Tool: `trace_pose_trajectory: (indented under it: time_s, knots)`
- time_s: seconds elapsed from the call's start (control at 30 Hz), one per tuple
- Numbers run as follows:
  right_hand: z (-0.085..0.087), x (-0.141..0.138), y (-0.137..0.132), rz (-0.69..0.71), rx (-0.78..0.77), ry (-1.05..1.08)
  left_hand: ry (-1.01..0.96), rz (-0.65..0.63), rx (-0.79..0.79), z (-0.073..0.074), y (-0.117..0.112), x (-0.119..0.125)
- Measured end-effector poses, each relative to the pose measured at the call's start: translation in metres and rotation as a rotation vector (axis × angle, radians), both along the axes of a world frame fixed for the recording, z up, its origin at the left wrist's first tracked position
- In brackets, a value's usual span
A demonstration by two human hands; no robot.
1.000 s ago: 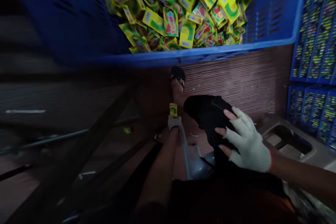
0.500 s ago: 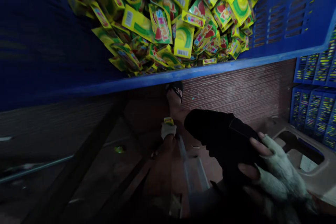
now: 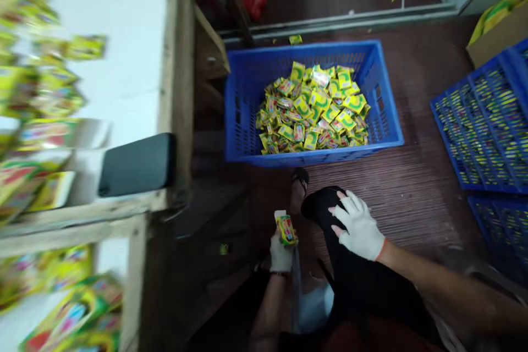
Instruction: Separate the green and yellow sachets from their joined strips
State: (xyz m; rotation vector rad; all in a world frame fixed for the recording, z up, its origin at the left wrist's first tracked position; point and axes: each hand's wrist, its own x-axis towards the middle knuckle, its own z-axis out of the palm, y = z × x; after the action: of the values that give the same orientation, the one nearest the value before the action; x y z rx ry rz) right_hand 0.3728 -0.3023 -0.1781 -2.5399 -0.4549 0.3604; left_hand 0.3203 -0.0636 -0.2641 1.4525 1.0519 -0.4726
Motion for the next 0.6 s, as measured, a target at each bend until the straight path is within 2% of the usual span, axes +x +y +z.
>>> trace_pose_trajectory:
  time_s: [0.07,0.13,0.2,0.27,0.3,0.37,0.47,0.53,0.6]
  knots:
    - [0.007,-0.009,0.010,0.039,0.116,-0.024,-0.082,0.096,-0.072,0.037,-0.011,-0.018]
    - [0.020,-0.025,0.029,0.036,0.365,0.031,-0.170,0.211,-0.188,0.076,-0.020,-0.040]
    - [0.040,-0.048,0.052,-0.049,0.703,0.220,-0.241,0.391,-0.415,0.114,-0.027,-0.065]
    - [0.065,-0.074,0.074,-0.118,1.003,0.504,-0.303,0.472,-0.552,0.150,-0.032,-0.090]
    - [0.078,-0.087,0.083,-0.136,1.100,0.602,-0.344,0.492,-0.573,0.165,-0.033,-0.102]
    - [0.104,-0.110,0.099,-0.153,1.188,0.692,-0.436,0.520,-0.564,0.191,-0.032,-0.125]
    - [0.135,-0.132,0.121,-0.087,1.181,0.641,-0.565,0.507,-0.485,0.217,-0.022,-0.155]
    - [0.150,-0.141,0.138,0.005,1.170,0.554,-0.689,0.529,-0.318,0.229,-0.009,-0.175]
    - [0.160,-0.151,0.157,0.111,1.162,0.500,-0.836,0.598,-0.022,0.239,0.006,-0.197]
